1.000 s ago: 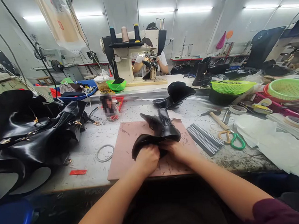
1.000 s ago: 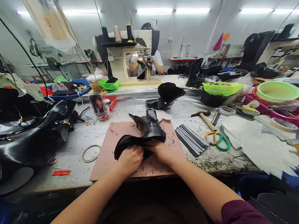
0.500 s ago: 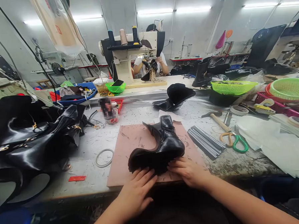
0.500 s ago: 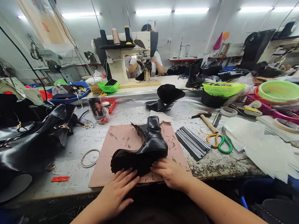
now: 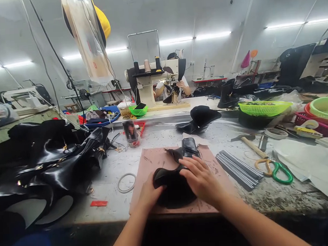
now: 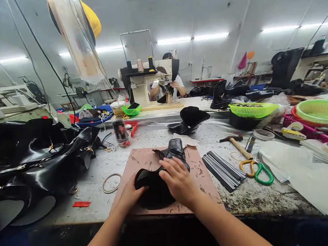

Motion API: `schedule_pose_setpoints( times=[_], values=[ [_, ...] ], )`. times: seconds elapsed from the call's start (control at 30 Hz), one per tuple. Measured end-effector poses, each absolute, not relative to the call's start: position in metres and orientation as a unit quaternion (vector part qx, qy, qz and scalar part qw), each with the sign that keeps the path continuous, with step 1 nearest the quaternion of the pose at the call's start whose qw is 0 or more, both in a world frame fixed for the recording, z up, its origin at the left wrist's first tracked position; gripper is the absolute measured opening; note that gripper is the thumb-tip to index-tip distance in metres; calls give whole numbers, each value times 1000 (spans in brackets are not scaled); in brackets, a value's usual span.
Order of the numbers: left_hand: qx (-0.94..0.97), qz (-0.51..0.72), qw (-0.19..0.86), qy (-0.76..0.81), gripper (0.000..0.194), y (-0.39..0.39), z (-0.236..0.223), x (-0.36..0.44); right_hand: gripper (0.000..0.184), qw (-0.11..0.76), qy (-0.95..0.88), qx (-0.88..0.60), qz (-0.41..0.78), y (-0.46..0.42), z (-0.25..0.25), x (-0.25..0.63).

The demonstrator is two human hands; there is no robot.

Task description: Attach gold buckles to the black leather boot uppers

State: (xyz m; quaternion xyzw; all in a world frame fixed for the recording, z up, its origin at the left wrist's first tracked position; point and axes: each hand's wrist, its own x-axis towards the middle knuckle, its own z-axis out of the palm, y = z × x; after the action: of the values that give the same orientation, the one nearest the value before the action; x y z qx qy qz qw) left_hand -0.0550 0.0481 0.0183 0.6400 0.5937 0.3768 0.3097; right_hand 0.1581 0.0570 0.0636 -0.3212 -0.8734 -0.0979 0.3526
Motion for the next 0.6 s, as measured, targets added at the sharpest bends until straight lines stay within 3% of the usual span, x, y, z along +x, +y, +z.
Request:
schedule_pose_setpoints(
  times=[0.13, 0.3, 0.43, 0.53, 0.6],
  values=[
    [665, 399, 330, 537, 37, 33, 33, -45, 23, 255, -886, -376, -91, 99, 91, 162],
    [666, 425, 370, 488, 31, 18, 46, -41, 20, 238, -869, -422, -103, 116, 123, 142],
    [583, 504, 357, 528, 36, 11, 30, -36, 23, 267, -851, -440, -108, 84, 117, 128],
    [536, 540, 366, 536, 37, 6, 17, -25, 20, 321, -819, -476, 13, 58, 94, 131],
    [541, 538, 360, 537, 37, 2, 14, -15, 30, 373, -760, -506, 166, 49, 78, 135]
  ],
)
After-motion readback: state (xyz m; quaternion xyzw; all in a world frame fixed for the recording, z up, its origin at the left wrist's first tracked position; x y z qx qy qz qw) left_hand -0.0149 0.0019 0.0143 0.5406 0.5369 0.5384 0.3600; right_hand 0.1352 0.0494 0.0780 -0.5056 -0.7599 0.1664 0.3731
